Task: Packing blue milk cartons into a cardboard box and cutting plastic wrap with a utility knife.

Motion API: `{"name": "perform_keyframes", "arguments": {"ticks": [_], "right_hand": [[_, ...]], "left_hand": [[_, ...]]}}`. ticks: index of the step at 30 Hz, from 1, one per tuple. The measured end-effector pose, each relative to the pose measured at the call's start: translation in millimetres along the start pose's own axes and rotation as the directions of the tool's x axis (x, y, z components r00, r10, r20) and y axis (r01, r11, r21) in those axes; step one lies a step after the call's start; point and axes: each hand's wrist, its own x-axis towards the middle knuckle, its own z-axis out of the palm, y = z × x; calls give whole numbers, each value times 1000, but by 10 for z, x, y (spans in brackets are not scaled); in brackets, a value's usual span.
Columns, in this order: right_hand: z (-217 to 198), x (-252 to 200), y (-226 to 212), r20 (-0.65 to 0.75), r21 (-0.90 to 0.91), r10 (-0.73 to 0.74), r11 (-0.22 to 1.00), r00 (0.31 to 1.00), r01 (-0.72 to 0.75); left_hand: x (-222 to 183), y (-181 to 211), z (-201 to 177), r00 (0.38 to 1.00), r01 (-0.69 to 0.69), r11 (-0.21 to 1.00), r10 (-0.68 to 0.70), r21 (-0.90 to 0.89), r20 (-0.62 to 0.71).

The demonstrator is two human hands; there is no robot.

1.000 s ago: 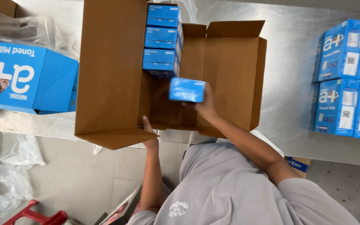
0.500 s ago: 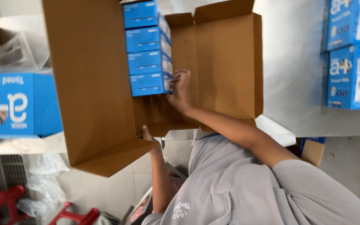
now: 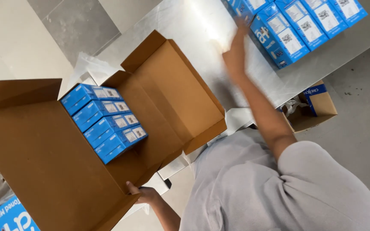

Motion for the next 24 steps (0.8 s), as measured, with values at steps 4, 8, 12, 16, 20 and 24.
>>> {"name": "perform_keyframes", "arguments": {"ticks": [4,8,12,16,20,24], "right_hand": [[-947,108,735,-181,-339,179,911,967,-233],[-839,102,1210,-205,-383,81,911,975,-156],[-570,60,1396,-332,-503,-103,860,937,-84],[-421,27,1374,-337,-596,-161,799,928,-78],[-608,57,974,-139,-587,-10,806,990,-75],[-1084,270,675,-2,-475,34,880,999,-30]], "left_hand": [[-3,-71,29,999,-35,999,35,17,-3],[-68,-149,40,969,241,930,-247,-279,15],[298,568,356,962,236,934,-264,-267,-74],[-15,15,233,999,28,997,-31,-68,-41],[198,558,395,934,294,924,-332,-243,-134],[46,566,414,842,466,811,-530,-353,-105]]}}
